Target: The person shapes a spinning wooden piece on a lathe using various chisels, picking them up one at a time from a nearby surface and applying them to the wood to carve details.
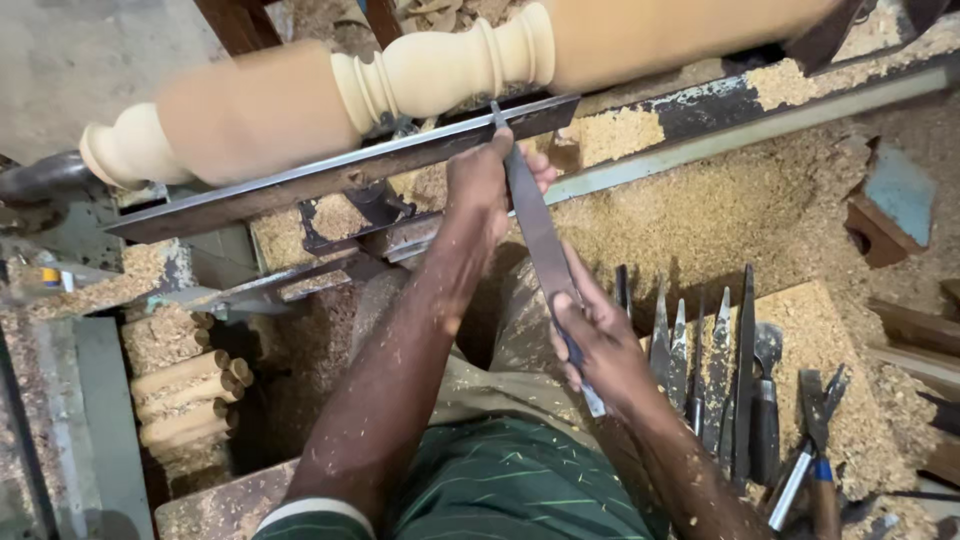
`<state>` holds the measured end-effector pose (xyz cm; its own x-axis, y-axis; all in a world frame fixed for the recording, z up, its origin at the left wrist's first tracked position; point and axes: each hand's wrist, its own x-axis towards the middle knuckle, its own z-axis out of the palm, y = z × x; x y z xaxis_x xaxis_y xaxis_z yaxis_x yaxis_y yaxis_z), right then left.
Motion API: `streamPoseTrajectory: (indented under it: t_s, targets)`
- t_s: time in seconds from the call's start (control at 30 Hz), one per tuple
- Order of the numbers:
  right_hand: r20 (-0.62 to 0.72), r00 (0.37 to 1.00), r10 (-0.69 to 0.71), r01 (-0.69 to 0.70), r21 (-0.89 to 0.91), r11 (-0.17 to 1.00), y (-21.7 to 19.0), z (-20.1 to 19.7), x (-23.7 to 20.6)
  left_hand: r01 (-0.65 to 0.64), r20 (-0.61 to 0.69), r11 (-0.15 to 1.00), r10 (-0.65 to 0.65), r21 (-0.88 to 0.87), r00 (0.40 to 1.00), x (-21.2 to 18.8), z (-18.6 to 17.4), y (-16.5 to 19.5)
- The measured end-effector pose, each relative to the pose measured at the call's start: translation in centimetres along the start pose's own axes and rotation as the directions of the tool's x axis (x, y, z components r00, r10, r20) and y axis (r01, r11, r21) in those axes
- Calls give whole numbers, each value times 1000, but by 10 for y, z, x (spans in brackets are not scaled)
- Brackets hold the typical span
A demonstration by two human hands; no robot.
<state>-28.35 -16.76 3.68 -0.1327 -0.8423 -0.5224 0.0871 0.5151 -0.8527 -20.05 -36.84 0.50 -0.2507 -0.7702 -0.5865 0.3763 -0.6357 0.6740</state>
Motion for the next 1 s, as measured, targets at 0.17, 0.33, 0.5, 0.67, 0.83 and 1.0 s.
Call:
streamPoseTrajectory:
  t_s: [0.17,0.33,0.5,0.67,0.83,1.0]
  targets:
    - [-90,995,32,-23,106,994,-26,42,11,108,134,977,-84,-186,987,54,-15,4]
    - [-128,991,42,-16,200,980,-41,73,19,80,106,986,-65,-148,992,85,-23,-1]
    - [-145,988,48,-9,256,967,-32,92,29,82,114,990,-68,-119,991,93,-31,2]
    - [49,998,28,-51,565,824,-4,72,39,175,178,972,-146,-157,973,82,-37,17]
    - [74,997,17,-42,354,934,31,23,55,195,220,969,-160,-150,962,56,-44,31]
    - [141,989,39,-93,395,914,60,-13,46,-49,151,996,38,73,988,29,-35,20]
